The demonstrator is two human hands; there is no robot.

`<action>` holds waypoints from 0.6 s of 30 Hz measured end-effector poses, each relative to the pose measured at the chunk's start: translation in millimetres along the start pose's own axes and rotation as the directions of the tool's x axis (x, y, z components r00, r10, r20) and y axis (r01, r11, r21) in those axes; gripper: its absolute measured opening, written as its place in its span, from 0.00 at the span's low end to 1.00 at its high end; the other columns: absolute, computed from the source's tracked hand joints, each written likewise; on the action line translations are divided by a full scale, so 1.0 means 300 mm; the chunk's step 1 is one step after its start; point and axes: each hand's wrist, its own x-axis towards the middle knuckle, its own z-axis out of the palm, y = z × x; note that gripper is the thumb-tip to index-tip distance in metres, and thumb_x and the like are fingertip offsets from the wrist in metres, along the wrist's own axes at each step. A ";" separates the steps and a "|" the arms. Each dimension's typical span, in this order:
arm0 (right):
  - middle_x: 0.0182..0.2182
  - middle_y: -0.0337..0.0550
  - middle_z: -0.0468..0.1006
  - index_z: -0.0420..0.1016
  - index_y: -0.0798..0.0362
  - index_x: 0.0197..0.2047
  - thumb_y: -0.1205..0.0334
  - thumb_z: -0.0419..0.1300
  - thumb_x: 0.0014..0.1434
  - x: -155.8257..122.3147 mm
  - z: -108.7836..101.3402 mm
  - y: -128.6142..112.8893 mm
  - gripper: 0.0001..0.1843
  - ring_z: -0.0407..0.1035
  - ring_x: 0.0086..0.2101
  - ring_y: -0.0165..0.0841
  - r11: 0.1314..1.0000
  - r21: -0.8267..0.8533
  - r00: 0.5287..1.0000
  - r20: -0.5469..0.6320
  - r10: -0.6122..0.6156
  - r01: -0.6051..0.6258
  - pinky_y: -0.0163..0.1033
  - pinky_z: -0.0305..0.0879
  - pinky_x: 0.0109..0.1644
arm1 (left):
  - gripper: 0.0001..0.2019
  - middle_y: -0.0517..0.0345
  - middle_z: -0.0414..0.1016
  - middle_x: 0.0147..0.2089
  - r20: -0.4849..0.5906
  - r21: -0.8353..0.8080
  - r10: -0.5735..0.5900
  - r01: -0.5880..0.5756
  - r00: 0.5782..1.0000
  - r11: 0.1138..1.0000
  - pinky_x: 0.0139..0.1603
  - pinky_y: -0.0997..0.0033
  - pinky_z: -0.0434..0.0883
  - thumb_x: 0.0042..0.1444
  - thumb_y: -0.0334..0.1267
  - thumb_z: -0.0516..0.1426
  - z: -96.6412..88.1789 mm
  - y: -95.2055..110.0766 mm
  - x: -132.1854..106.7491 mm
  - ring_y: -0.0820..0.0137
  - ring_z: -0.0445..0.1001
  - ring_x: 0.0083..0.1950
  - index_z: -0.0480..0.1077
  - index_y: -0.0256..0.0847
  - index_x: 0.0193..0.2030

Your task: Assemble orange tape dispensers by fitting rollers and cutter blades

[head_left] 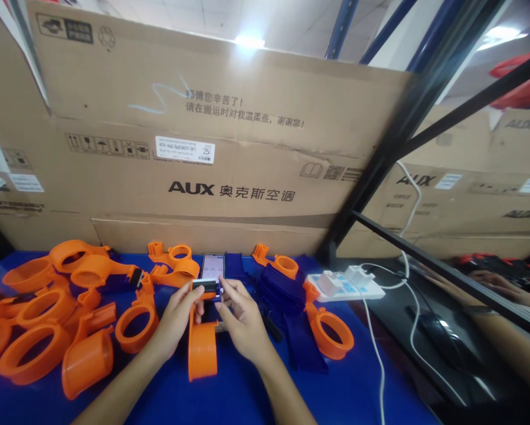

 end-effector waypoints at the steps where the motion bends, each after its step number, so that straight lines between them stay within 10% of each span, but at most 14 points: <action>1: 0.49 0.48 0.75 0.70 0.42 0.68 0.62 0.59 0.69 0.000 -0.002 -0.003 0.26 0.74 0.41 0.36 0.999 -0.044 1.000 -0.012 -0.015 0.014 0.44 0.76 0.48 | 0.15 0.64 0.71 0.26 0.003 0.005 0.006 -0.006 1.000 1.000 0.27 0.74 0.67 0.62 0.52 0.61 0.000 0.002 -0.002 0.73 0.69 0.23 0.70 0.41 0.35; 18: 0.30 0.40 0.78 0.80 0.51 0.46 0.58 0.65 0.65 -0.022 0.010 -0.033 0.09 0.69 0.26 0.31 0.942 -0.332 0.972 -0.201 -0.119 0.047 0.36 0.69 0.33 | 0.15 0.61 0.73 0.26 0.107 -0.180 -0.109 0.127 0.988 0.975 0.27 0.73 0.67 0.58 0.51 0.63 0.005 0.002 -0.013 0.74 0.68 0.22 0.70 0.41 0.34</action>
